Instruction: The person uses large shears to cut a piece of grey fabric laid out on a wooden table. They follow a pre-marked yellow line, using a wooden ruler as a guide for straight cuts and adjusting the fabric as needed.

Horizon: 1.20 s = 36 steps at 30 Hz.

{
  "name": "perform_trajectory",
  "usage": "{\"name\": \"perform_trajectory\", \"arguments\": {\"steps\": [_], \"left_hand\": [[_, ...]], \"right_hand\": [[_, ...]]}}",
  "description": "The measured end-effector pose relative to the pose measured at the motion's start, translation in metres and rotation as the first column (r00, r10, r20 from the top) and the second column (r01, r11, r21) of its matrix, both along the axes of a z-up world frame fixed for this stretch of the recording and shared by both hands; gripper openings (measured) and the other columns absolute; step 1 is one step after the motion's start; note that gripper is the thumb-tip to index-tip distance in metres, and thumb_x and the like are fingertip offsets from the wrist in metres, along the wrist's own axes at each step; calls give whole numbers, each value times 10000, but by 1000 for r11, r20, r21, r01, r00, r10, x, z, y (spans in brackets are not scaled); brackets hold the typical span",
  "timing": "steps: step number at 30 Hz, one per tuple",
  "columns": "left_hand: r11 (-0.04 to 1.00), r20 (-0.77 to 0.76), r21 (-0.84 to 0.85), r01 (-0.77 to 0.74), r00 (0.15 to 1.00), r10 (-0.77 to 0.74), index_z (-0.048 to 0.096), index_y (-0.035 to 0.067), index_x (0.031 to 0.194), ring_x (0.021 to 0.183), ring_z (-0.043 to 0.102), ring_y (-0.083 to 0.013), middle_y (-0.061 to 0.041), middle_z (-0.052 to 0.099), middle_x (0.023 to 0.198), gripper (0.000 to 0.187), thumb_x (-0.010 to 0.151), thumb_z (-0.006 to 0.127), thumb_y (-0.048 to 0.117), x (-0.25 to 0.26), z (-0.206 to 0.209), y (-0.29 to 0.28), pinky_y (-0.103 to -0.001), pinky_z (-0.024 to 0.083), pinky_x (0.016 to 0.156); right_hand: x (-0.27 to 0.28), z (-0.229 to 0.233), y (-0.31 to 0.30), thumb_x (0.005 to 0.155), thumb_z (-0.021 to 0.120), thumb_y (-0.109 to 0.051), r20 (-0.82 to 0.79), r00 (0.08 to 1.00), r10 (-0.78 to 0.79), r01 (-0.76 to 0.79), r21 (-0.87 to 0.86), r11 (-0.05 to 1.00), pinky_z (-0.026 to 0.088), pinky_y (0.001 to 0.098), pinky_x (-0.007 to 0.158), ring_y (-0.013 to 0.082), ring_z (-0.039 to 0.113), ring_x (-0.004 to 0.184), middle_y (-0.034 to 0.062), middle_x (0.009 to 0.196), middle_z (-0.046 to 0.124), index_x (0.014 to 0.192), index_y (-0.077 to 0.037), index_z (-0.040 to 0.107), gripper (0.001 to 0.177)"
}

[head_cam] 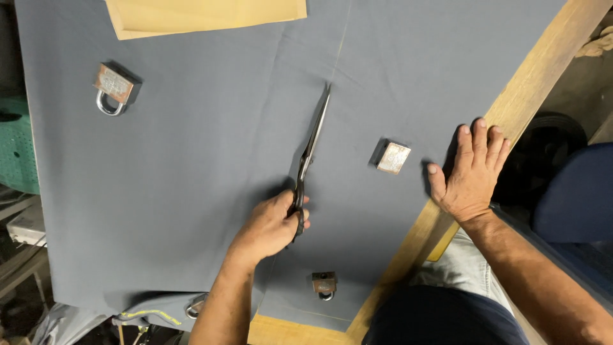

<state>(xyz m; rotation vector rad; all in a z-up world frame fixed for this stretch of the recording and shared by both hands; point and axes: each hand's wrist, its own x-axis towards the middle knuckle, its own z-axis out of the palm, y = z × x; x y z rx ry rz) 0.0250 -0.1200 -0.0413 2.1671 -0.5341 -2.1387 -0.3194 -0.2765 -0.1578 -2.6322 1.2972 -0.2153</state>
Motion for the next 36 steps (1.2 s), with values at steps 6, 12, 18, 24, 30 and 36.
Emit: {"name": "perform_trajectory", "arguments": {"steps": [6, 12, 18, 24, 30, 36], "left_hand": [[1000, -11, -10, -24, 1000, 24, 629, 147, 1163, 925, 734, -90, 60, 772, 970, 312, 944, 408, 126, 2, 4, -10, -257, 554, 771], [998, -22, 4, -64, 998, 64, 638, 139, 1196, 894, 735, -125, 8, 782, 971, 333, 954, 410, 124, 3, 7, -12, -277, 555, 733], [999, -23, -27, -47, 999, 47, 618, 136, 1121, 926, 749, -86, 66, 766, 1063, 266, 956, 409, 130, 6, 7, -33, -269, 547, 708], [996, -21, -70, -52, 998, 51, 587, 109, 1064, 915, 772, -102, 53, 745, 1098, 231, 951, 385, 108, 7, 5, -34, -268, 554, 712], [986, -20, -121, -114, 994, 112, 685, 79, 1193, 844, 760, -200, -76, 779, 895, 320, 938, 512, 166, 10, 2, -32, -329, 581, 724], [960, -17, -268, -80, 997, 79, 706, 17, 1241, 847, 796, -292, -173, 800, 890, 387, 924, 577, 197, 12, -15, -45, -390, 618, 759]], "right_hand": [[0, -1, 1, 1055, 395, -602, 0, 1000, 0, 0, -7, 1000, 165, 743, 1187, 571, 288, 1483, 298, 1642, 344, 1593, 39, 390, 836], [2, 1, 2, 1050, 396, -603, 0, 1000, -7, 7, -12, 1000, 168, 753, 1184, 578, 288, 1480, 305, 1635, 350, 1575, 51, 407, 839], [-1, -2, 2, 1044, 414, -587, 0, 1000, 7, -7, -28, 1000, 172, 747, 1188, 566, 289, 1486, 296, 1639, 350, 1578, 48, 406, 830], [-2, -5, 4, 1048, 412, -596, -1, 1000, 0, -1, -38, 999, 161, 733, 1207, 537, 264, 1514, 267, 1660, 325, 1606, 17, 370, 830], [-5, -11, 0, 1041, 424, -605, 13, 999, 41, -39, -90, 995, 142, 721, 1181, 566, 269, 1472, 295, 1633, 350, 1590, 34, 406, 843], [-8, -16, -3, 1030, 438, -603, 25, 997, 76, -72, -139, 988, 136, 721, 1147, 625, 310, 1413, 331, 1598, 391, 1575, 40, 438, 843]]}}
